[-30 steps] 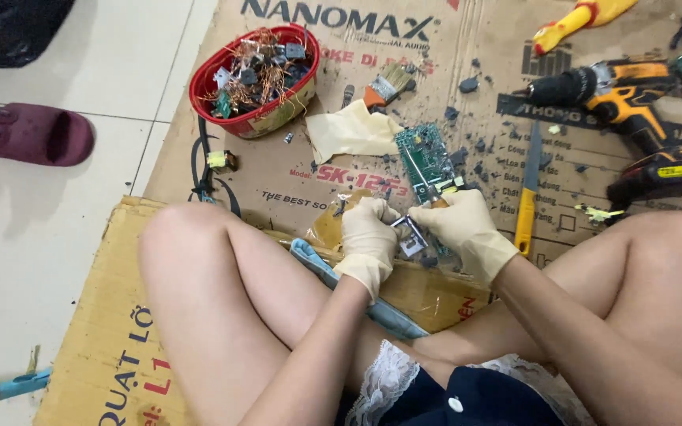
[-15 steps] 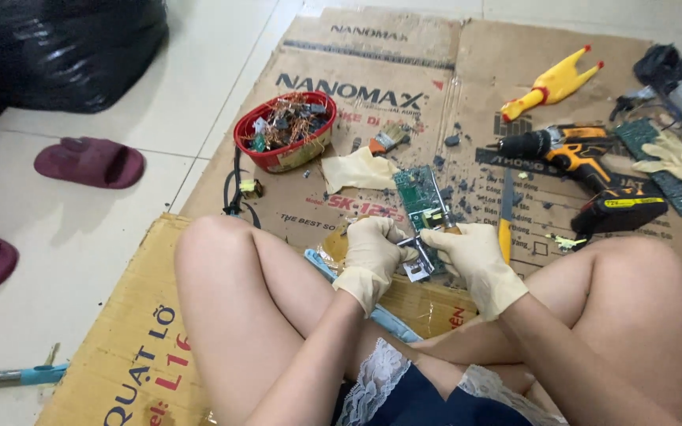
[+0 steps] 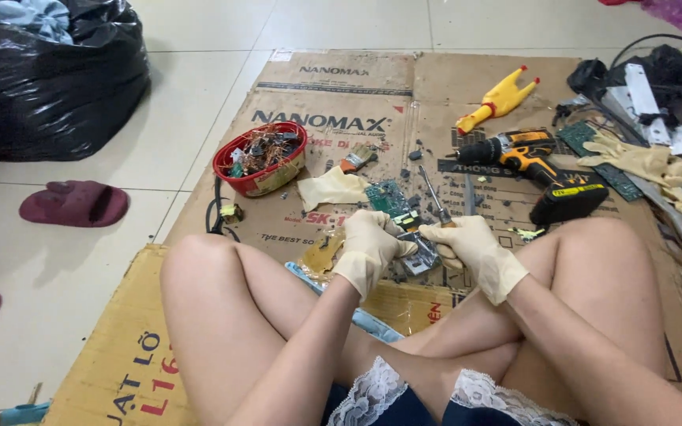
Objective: The person sits on the floor and uses a knife and a power drill to disassemble a small electronic component, likely a transformer, from a circuit board. They scrape and pry at the component and then use the drill to remove parts, placing the debris into a red container.
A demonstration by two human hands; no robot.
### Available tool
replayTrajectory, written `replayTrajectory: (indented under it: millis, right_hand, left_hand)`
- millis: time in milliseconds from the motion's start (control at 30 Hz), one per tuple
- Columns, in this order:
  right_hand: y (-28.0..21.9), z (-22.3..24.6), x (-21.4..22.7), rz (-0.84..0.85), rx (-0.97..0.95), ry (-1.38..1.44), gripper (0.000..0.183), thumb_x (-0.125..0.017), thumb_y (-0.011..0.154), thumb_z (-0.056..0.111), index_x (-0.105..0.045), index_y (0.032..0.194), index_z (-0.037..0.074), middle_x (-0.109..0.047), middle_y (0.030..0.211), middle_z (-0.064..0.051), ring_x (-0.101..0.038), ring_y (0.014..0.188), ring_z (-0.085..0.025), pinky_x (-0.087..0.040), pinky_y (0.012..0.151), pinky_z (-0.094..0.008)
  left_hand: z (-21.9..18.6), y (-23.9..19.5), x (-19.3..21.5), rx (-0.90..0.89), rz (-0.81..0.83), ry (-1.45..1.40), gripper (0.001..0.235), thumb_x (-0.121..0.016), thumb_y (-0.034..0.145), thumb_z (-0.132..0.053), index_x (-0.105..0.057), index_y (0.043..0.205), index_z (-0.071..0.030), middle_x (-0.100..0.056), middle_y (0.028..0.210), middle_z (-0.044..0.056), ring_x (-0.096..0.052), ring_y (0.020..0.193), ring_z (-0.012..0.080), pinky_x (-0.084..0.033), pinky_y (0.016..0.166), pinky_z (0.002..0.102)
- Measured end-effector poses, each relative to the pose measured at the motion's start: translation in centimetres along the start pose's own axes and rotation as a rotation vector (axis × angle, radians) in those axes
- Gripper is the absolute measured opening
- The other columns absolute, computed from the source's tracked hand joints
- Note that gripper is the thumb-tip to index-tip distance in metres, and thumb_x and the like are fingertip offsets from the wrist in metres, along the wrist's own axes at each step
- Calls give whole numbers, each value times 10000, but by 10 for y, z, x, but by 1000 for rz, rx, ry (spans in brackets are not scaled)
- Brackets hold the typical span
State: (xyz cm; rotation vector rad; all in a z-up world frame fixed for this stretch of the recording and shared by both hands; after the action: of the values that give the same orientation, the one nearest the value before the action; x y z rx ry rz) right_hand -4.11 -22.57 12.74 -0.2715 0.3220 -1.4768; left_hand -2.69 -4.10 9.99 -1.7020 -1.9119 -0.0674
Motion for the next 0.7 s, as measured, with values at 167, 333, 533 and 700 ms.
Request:
replayTrajectory:
  millis: [167, 333, 533, 700]
  right_hand:
    - [-3, 3, 15, -26, -53, 17, 134, -714, 863, 18, -630, 786, -51, -328, 419, -53, -258, 268, -135, -232, 362, -279]
    - [-34, 27, 7, 5, -208, -7, 218, -700, 923, 118, -643, 814, -62, -309, 458, 28, -230, 320, -57, -213, 400, -247]
    - [-41, 12, 8, 105, -166, 206, 267, -736, 936, 236, -587, 819, 46, -243, 458, 75, -217, 305, -47, -219, 394, -230]
    - [-38, -10, 2, 125, -403, 376, 253, -688, 963, 182, -503, 805, 116, -197, 532, 155, -210, 352, 31, -182, 446, -135]
  left_hand:
    - [-2, 3, -17, 5, -12, 52, 268, -936, 546, -66, -780, 726, -189, -775, 783, 43, -758, 770, 279, -637, 549, 361]
    - [-43, -45, -2, -84, 36, 169, 303, -961, 598, -128, -782, 841, -153, -782, 903, 60, -749, 991, 291, -632, 762, 412]
    - [-48, -57, 5, -387, -27, 287, 247, -920, 610, -98, -764, 798, -137, -775, 851, 49, -756, 937, 275, -646, 757, 376]
    - [-16, -63, -1, -185, -128, 20, 215, -904, 622, -50, -760, 763, -121, -767, 858, 106, -749, 933, 303, -640, 674, 412]
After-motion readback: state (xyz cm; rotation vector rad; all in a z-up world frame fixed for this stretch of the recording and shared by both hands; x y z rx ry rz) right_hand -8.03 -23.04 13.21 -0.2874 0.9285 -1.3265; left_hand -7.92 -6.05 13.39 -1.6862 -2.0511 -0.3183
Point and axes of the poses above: each hand's wrist, its own y-axis towards the middle knuckle, its own x-axis out of the back of the hand, z = x × y, the point moved 1 cm from there along y, towards the middle knuckle
